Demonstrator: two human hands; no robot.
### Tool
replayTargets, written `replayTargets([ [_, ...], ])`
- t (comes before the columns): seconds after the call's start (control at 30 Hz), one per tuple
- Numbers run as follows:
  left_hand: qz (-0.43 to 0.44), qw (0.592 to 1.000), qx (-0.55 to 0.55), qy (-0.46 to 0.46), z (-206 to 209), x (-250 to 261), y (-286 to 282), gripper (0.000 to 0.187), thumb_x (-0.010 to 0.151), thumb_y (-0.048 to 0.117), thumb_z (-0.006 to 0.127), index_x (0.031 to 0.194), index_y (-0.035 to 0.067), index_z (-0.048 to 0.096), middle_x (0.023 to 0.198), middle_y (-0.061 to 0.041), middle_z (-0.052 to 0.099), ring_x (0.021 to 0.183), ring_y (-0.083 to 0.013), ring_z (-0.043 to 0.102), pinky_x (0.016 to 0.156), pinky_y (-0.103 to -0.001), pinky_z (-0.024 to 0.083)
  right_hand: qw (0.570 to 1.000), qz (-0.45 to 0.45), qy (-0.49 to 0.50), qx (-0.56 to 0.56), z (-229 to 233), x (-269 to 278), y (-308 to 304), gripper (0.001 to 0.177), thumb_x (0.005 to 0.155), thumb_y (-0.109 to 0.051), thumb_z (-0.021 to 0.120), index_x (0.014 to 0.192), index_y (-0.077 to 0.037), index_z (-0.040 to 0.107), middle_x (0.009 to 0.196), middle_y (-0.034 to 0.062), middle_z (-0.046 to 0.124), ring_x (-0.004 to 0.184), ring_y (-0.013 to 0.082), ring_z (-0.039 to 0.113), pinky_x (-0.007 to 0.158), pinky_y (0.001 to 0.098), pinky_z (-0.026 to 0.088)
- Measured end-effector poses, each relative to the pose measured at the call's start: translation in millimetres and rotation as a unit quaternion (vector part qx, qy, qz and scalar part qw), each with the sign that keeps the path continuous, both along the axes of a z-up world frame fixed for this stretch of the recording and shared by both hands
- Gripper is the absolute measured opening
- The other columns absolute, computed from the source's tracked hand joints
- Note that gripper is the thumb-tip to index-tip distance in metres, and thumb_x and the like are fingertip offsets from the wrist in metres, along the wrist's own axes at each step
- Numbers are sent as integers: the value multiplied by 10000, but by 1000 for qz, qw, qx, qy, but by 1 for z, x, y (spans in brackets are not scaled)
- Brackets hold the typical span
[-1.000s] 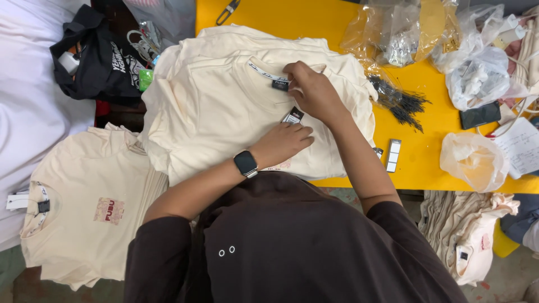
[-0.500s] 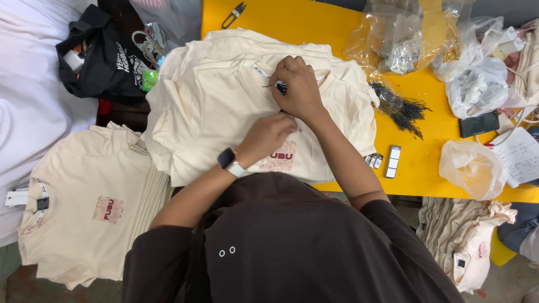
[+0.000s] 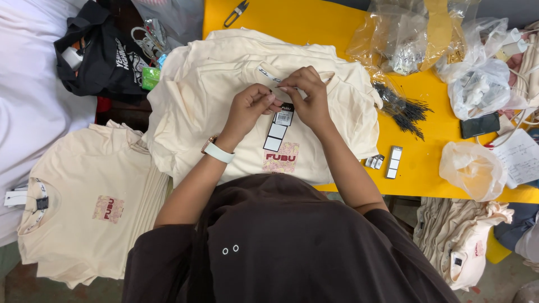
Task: Attach size stickers to t-shirts and fold them for packaging
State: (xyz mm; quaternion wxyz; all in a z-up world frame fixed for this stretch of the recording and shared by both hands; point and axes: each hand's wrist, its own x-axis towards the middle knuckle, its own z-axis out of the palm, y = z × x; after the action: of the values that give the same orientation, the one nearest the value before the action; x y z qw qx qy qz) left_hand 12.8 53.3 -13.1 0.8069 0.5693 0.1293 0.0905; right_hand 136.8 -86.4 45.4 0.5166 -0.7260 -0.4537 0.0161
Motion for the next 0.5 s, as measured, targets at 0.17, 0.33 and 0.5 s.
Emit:
replayTargets([
  [0.17,2,1000,-28,6,1,3,-1,59,1037,130,644,1032,73,627,925,-81,771,837,-124,772,739,-181,626,995,-18,-98,10,10,-14,-5,53,922,-1,765,946,-45,781,835,86,629,776,279,552,749,399,491],
  [0.33,6,1000,-20,13,5,3,-2,42,1035,121,643,1029,79,639,910,-75,771,834,-119,772,739,-184,627,989,-28,-144,2,6,-16,-1,54,910,15,755,923,-36,768,828,95,623,763,288,549,717,411,501],
  [0.5,10,1000,4,15,3,3,-1,36,1029,118,657,1020,83,658,901,-76,771,837,-122,769,747,-196,625,986,-27,-166,-7,7,-15,1,62,906,26,740,911,-33,759,824,92,616,773,290,553,712,410,506],
])
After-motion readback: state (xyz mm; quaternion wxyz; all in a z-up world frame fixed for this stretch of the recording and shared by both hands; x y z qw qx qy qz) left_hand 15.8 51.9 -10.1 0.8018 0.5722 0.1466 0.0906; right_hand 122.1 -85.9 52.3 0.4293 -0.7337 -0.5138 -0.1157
